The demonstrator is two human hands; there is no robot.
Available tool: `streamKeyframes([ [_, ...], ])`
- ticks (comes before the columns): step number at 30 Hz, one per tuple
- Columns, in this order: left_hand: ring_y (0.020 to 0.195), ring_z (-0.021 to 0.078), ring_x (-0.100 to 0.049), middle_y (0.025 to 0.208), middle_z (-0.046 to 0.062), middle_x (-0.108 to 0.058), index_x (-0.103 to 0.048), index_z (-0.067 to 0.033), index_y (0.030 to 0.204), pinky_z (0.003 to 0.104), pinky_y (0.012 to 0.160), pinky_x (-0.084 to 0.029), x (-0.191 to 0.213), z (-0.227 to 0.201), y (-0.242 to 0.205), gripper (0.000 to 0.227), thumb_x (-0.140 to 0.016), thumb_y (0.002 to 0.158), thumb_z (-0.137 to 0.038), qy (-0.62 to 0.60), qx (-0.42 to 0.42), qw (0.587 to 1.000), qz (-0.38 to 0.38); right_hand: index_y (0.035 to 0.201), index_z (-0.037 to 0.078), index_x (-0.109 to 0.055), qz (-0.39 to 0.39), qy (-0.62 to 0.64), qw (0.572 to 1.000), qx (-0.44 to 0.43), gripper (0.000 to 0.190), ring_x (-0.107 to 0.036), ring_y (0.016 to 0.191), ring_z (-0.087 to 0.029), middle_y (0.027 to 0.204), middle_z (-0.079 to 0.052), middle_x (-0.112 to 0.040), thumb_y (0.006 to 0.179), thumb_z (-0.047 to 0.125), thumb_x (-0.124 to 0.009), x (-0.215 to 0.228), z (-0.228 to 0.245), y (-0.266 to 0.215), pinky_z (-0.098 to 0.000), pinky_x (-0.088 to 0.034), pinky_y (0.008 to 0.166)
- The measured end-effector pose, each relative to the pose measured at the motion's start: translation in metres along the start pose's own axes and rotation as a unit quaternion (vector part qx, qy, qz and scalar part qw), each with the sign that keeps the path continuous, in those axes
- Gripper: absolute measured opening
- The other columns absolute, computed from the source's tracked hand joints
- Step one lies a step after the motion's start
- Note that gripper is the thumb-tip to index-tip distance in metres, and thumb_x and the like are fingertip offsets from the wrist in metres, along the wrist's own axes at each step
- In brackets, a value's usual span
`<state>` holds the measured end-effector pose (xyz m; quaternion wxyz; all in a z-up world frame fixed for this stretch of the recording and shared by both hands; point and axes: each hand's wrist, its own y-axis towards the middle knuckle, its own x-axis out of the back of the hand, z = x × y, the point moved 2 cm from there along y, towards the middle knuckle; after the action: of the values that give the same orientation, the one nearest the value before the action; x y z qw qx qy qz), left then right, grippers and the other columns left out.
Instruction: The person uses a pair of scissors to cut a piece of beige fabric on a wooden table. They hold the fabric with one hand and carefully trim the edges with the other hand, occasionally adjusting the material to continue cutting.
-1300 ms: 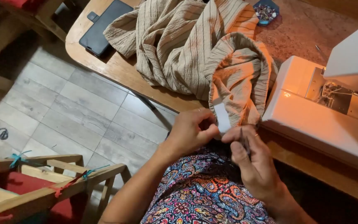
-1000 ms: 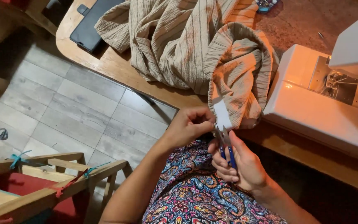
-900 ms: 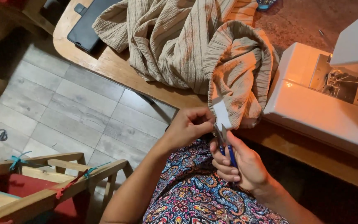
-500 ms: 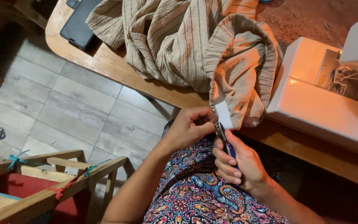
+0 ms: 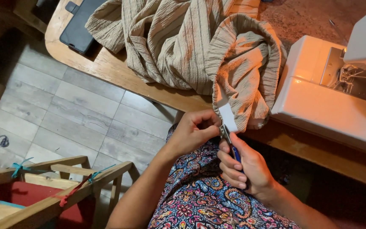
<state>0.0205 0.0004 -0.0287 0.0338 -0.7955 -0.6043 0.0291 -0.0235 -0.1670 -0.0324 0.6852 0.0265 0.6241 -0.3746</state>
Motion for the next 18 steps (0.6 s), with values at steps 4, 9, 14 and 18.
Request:
streamKeyframes([
  [4, 0.064, 0.0023, -0.038, 0.069, -0.011, -0.049, -0.059, -0.0162, 0.075, 0.021, 0.057, -0.030, -0.0011, -0.0007, 0.0008, 0.016, -0.064, 0.087, -0.007, 0.005, -0.008, 1.000, 0.001, 0.090, 0.007, -0.043, -0.002, 0.004, 1.000, 0.004, 0.041, -0.023, 0.030, -0.008, 0.053, 0.002, -0.028, 0.108, 0.043, -0.036, 0.0028, -0.0009, 0.0021, -0.0210, -0.024, 0.024],
  [9, 0.067, 0.0026, -0.040, 0.070, -0.010, -0.050, -0.059, -0.0146, 0.076, 0.022, 0.060, -0.032, -0.0023, -0.0033, 0.0011, 0.013, -0.062, 0.086, -0.007, 0.019, -0.008, 1.000, 0.001, 0.090, 0.007, -0.043, -0.012, 0.011, 1.000, 0.023, 0.039, -0.025, 0.030, -0.007, 0.053, 0.002, -0.028, 0.108, 0.040, -0.036, 0.0017, -0.0023, 0.0025, -0.0204, -0.026, 0.024],
  [14, 0.064, 0.0014, -0.039, 0.068, -0.010, -0.051, -0.060, -0.0142, 0.076, 0.021, 0.056, -0.031, -0.0058, 0.0024, 0.0030, 0.012, -0.062, 0.085, -0.007, 0.022, -0.013, 1.000, -0.008, 0.090, 0.008, -0.044, 0.008, 0.064, 0.997, 0.032, 0.038, -0.026, 0.031, -0.006, 0.053, 0.003, -0.030, 0.109, 0.040, -0.037, -0.0012, -0.0055, 0.0018, -0.0197, -0.025, 0.024],
  [18, 0.062, 0.0013, -0.037, 0.065, -0.011, -0.048, -0.058, -0.0153, 0.074, 0.021, 0.054, -0.028, -0.0089, 0.0027, 0.0041, 0.014, -0.063, 0.084, -0.007, 0.017, -0.013, 1.000, -0.008, 0.088, 0.007, -0.044, 0.008, 0.081, 0.995, 0.051, 0.039, -0.026, 0.031, -0.007, 0.052, 0.002, -0.031, 0.110, 0.039, -0.036, -0.0062, -0.0065, 0.0001, -0.0203, -0.024, 0.024],
])
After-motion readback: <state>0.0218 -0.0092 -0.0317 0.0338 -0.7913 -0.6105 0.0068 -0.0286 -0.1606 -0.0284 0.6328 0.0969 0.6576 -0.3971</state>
